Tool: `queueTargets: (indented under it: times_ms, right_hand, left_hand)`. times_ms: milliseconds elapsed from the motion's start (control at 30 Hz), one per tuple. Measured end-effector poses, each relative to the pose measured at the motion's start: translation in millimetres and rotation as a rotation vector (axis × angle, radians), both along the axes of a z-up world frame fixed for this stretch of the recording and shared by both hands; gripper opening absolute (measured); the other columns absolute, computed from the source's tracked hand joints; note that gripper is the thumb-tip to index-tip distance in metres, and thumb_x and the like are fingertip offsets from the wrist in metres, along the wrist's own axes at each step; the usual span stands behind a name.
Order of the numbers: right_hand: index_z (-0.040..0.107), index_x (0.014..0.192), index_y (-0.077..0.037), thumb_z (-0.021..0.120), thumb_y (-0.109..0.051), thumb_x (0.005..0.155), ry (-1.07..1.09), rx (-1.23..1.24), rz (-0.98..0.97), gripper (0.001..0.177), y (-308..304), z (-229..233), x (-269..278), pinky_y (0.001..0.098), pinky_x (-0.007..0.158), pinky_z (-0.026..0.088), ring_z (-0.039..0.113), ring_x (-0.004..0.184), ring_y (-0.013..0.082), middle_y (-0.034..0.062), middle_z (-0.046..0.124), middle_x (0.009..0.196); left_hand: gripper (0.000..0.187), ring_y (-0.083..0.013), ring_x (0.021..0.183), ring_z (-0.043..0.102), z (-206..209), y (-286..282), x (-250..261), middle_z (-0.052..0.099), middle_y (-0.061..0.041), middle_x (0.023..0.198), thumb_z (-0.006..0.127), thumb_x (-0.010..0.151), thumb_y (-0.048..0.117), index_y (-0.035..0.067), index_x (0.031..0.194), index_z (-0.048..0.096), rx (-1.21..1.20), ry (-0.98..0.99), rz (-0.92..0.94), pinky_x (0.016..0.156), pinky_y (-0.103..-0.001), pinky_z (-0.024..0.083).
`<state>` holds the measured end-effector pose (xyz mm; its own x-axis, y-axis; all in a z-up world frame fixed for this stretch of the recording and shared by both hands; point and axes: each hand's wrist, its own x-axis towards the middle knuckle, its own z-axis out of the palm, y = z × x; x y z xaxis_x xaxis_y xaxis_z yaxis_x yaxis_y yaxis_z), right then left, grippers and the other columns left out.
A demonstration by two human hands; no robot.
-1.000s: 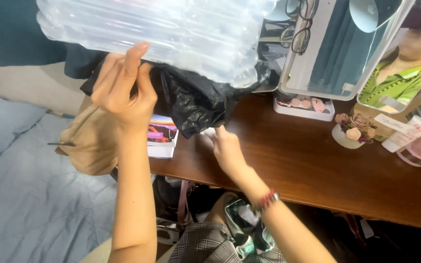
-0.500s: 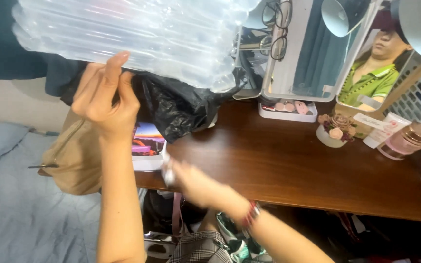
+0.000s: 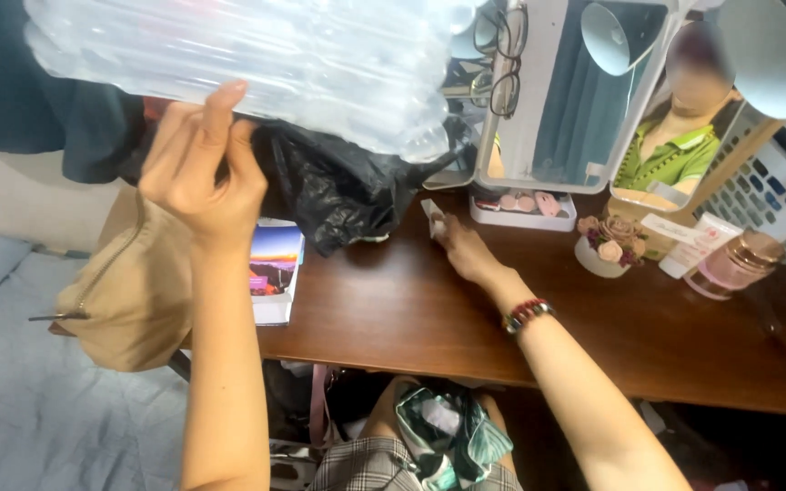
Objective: Organizing and cleaning items on a desk, including nail supplies and makeup, and wiping surfaces with a tissue.
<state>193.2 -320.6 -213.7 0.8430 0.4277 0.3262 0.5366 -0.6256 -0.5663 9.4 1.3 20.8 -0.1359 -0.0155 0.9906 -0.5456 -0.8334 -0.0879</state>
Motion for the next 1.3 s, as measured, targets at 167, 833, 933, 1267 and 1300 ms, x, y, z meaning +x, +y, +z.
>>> queueTargets:
  times_ms: [167,833,933,1267,1300]
  right_hand:
    - [0.048,0.135,-0.005,0.049,-0.01,0.101,-0.045,-0.06,0.05,0.035,41.3,-18.1,52.6,0.0514,0.099,0.047,0.055,0.122,0.05,0.0322,0.061,0.128]
    - [0.043,0.139,-0.006,0.047,-0.014,0.103,-0.065,-0.184,-0.066,0.037,-107.9,12.5,-100.0,0.0557,0.107,0.039,0.053,0.118,0.0564,0.0334,0.06,0.127]
    - [0.044,0.135,-0.004,0.047,-0.012,0.102,-0.053,-0.168,-0.143,0.033,-128.2,6.4,-123.7,0.0561,0.113,0.037,0.054,0.118,0.0557,0.0329,0.063,0.124]
    - [0.046,0.14,0.001,0.054,-0.006,0.092,0.153,0.202,0.196,0.049,-21.5,58.1,-317.1,0.0433,0.089,0.057,0.07,0.104,0.0365,0.0247,0.069,0.117]
    - [0.046,0.14,0.001,0.054,-0.006,0.092,0.147,0.202,0.176,0.049,-35.9,57.6,-315.3,0.0433,0.089,0.057,0.07,0.104,0.0365,0.0247,0.069,0.117]
  left_hand:
    - [0.036,-0.0284,0.081,0.062,-6.3,-8.0,3.7,0.062,-0.013,0.086,0.077,0.093,-0.015,0.0,0.125,0.071,-0.01,0.013,-0.038,0.071,-0.036,0.051]
    - [0.049,-0.0277,0.078,0.062,-39.9,-16.1,10.4,0.06,-0.011,0.081,0.076,0.079,-0.02,0.003,0.123,0.074,-0.027,0.049,-0.052,0.073,-0.039,0.05]
    - [0.05,-0.0274,0.077,0.062,-42.4,-21.4,6.5,0.06,-0.01,0.08,0.075,0.078,-0.02,0.003,0.122,0.075,-0.026,0.05,-0.055,0.072,-0.039,0.049]
    - [0.039,-0.0293,0.079,0.064,-47.4,-34.1,-2.3,0.063,-0.013,0.088,0.076,0.091,-0.017,0.002,0.125,0.074,0.013,0.065,-0.067,0.073,-0.038,0.051]
    - [0.039,-0.0293,0.079,0.064,-43.2,-38.8,-3.7,0.063,-0.013,0.088,0.076,0.091,-0.017,0.002,0.125,0.074,0.012,0.06,-0.087,0.073,-0.038,0.051]
